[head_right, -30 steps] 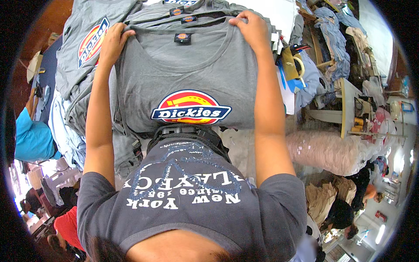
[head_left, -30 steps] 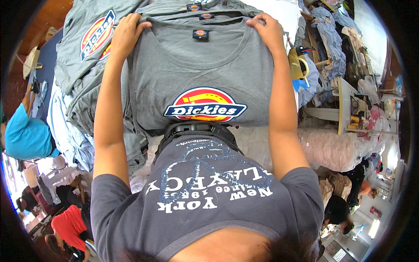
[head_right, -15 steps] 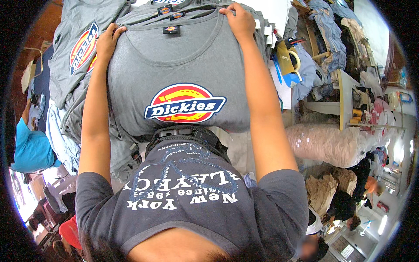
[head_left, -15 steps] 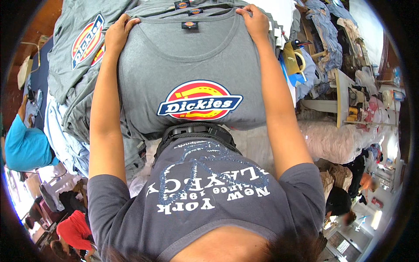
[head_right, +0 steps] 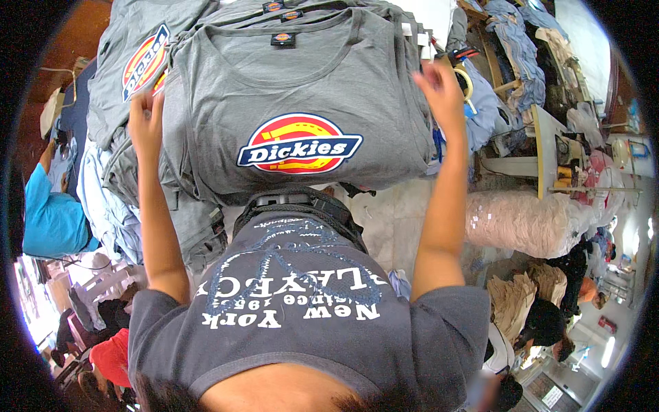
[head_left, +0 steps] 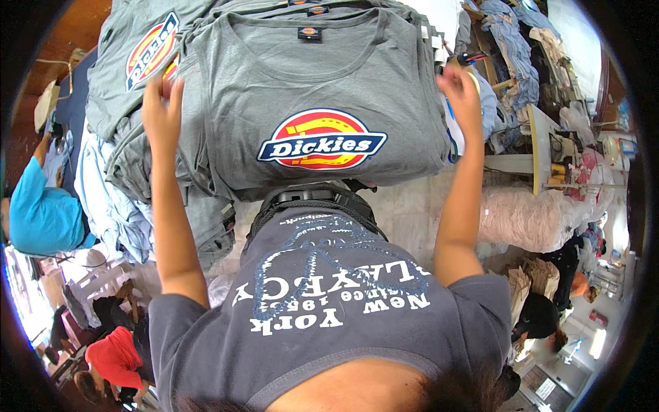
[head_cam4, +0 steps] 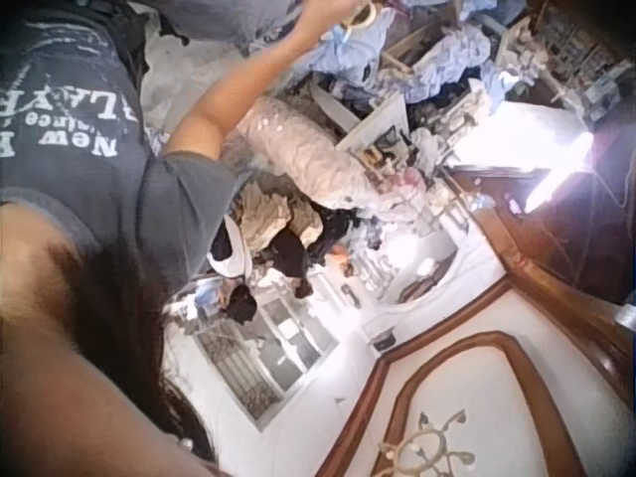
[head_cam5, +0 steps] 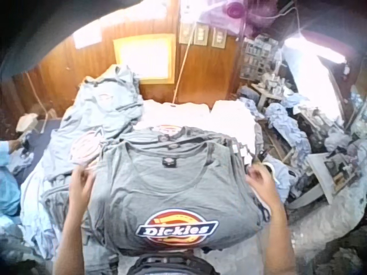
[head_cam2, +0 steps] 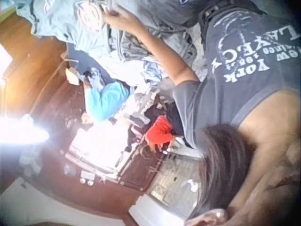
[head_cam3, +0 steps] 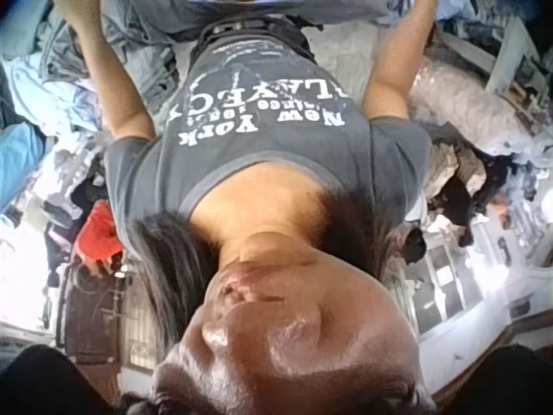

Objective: The person picks up and shakes out t-shirts from a stack, turning them over to check the front and back for defects, and trims a loose thread using scissors.

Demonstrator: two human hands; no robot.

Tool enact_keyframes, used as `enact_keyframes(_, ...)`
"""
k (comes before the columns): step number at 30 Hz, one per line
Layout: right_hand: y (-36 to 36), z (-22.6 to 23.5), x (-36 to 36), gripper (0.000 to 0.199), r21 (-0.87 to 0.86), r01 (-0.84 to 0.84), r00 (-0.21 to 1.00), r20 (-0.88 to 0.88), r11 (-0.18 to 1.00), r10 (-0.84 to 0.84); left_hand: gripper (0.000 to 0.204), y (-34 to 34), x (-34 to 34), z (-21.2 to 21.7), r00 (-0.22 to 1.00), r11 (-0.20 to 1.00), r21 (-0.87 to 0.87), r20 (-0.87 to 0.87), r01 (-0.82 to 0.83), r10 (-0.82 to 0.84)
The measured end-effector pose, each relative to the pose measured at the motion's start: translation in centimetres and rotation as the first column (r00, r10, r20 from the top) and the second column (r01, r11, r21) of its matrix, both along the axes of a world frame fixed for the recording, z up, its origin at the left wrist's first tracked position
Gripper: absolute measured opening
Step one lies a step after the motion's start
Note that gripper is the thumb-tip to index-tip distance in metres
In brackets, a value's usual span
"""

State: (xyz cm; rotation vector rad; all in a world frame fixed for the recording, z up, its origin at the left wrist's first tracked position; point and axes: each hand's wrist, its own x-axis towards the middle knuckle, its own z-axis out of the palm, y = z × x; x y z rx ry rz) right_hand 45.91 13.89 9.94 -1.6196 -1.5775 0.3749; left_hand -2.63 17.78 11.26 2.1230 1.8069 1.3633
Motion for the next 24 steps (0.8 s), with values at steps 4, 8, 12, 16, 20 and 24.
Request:
enact_keyframes(4, -11.1, -4.1, 0.8, 0.028, -0.246, 0.083, 0.961, -0.237, 0.966, -0.142, 0.014, -11.6, 0.2, -5.6, 0.993, 0.993, -0.069, 0.058, -0.099, 0.103)
enact_keyframes(8, -15.2, -7.4, -2.0, 0.036, -0.09, 0.155, 0.846, -0.502, 0.984, -0.179, 0.026, -17.6, 2.7, -9.1, 0.963, 0.933, -0.285, -0.214, -0.219, 0.16)
enact_keyframes(12, -15.5, -6.9, -3.3, 0.045, -0.212, 0.125, 0.784, -0.578, 0.969, -0.228, 0.035, -17.2, 2.3, -9.9, 0.963, 0.862, -0.43, -0.133, -0.268, 0.233)
enact_keyframes(16, -15.3, -7.0, -3.0, 0.047, -0.187, 0.229, 0.839, -0.46, 0.955, -0.291, 0.029, -16.6, 0.3, -9.6, 0.986, 0.862, -0.496, 0.064, -0.104, 0.155)
enact_keyframes(20, -14.4, -5.6, -4.3, 0.044, -0.003, 0.331, 0.925, -0.198, 0.944, -0.325, 0.025, -16.9, -0.1, -6.8, 0.957, 0.75, -0.654, 0.139, -0.105, 0.255)
enact_keyframes(24, -14.4, -5.4, -4.1, 0.04, 0.143, 0.35, 0.913, 0.168, 0.926, -0.371, 0.02, -16.7, -2.5, -8.9, 0.792, 0.824, -0.552, 0.557, 0.128, 0.25)
